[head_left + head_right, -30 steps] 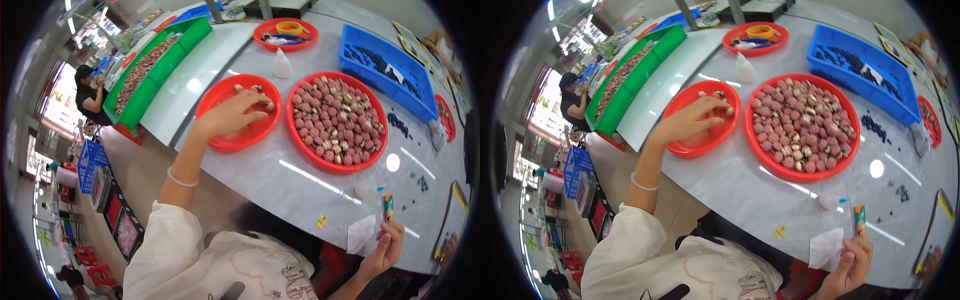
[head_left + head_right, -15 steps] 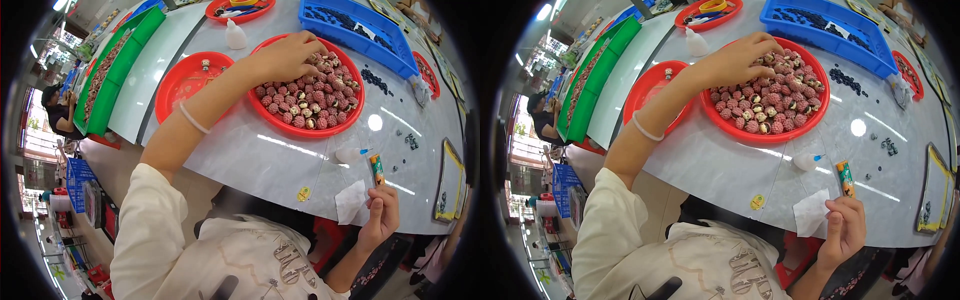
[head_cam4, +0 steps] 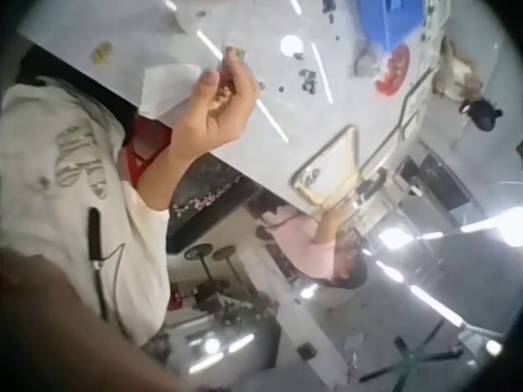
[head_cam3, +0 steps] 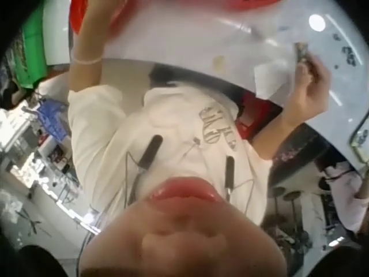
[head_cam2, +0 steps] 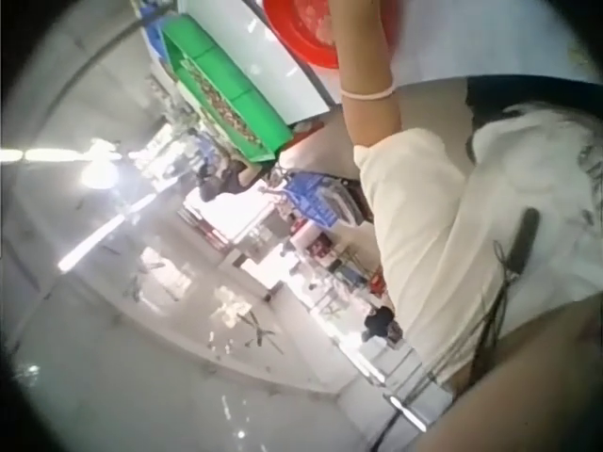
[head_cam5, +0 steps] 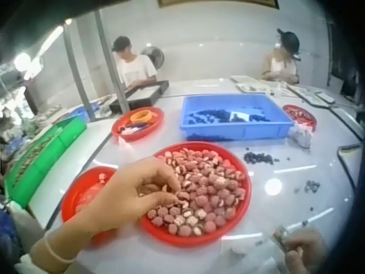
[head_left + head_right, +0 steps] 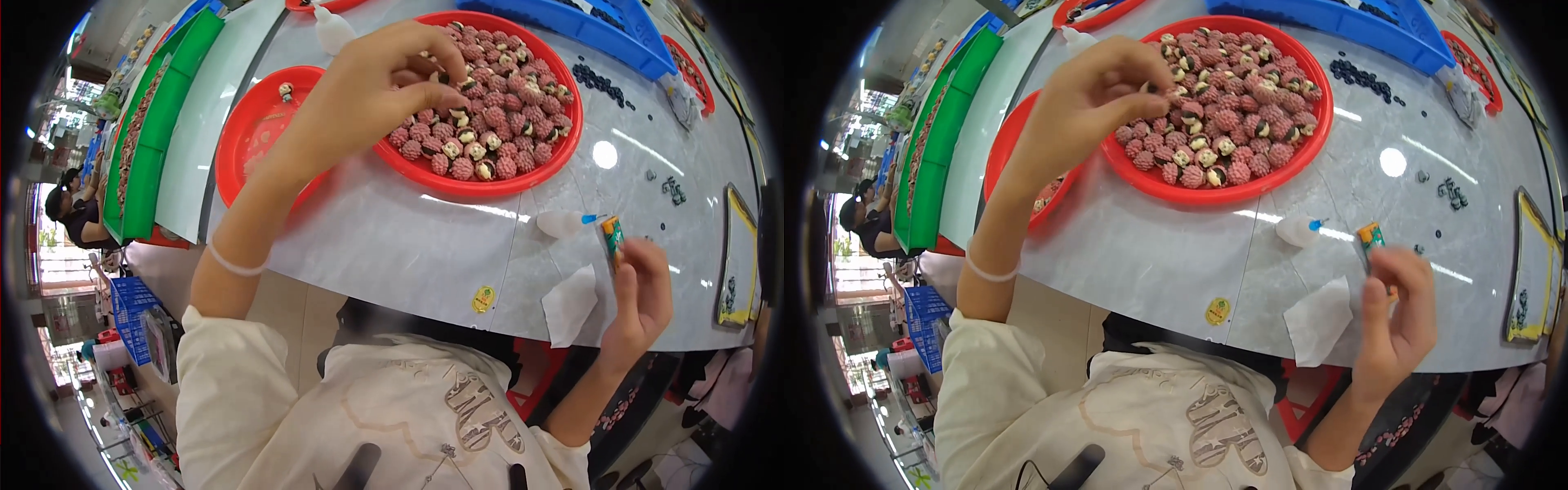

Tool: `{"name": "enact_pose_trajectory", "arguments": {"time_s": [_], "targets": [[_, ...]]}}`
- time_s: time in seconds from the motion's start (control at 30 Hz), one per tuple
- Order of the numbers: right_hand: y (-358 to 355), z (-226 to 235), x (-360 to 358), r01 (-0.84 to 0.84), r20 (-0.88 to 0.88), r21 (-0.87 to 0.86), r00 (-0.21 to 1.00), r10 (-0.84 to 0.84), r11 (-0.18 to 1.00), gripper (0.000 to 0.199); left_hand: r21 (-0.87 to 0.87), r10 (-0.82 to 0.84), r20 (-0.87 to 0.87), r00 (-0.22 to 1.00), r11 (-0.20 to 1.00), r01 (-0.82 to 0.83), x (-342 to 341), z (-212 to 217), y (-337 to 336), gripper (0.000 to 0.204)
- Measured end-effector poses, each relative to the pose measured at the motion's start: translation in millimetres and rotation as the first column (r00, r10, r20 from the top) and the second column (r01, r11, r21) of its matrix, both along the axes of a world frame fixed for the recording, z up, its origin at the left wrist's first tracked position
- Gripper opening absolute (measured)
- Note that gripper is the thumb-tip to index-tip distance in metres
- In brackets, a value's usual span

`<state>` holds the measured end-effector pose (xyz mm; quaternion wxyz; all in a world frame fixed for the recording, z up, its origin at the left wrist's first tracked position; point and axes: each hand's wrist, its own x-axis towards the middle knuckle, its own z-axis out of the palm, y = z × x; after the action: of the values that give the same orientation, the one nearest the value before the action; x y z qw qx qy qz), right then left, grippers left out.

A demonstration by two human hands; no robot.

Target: The person assembles small figurines by taking heads from a plate, applying glue with a dispenser bottle, attaching body pieces to the heads by hand, and placing the assembled figurines onto a separate tray.

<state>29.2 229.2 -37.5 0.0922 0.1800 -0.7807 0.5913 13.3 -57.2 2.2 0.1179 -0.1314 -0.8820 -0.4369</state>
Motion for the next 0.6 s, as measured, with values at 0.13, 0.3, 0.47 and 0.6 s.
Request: {"name": "enact_pose_trajectory", "arguments": {"time_s": [0.13, 0.3, 0.47, 0.6], "targets": [[-22.2, -4.3, -7.2, -0.158, 0.064, 0.188, 0.987, 0.149, 0.969, 0.02, 0.626, -0.166, 0.102, 0.981, 0.777, 0.066, 44.7, -17.2, 36.8, 0.015], [-28.4, -14.6, -8.3, -0.255, 0.11, 0.234, 0.966, 0.235, 0.938, 0.029, 0.857, -0.163, 0.295, 0.941, 0.481, -0.186, 77.6, -45.3, 81.9, 0.024], [-23.4, -10.5, -2.1, -0.194, 0.293, -0.337, 0.908, 0.299, 0.921, 0.034, 0.921, -0.188, 0.268, 0.945, 0.338, -0.194, 82.3, -67.9, 100.7, 0.029], [4.0, -0.3, 1.3, -0.221, 0.367, -0.317, 0.868, 0.334, 0.922, 0.05, 0.931, -0.275, 0.246, 0.93, 0.334, -0.148, 84.6, -74.0, 95.6, 0.034]]}}
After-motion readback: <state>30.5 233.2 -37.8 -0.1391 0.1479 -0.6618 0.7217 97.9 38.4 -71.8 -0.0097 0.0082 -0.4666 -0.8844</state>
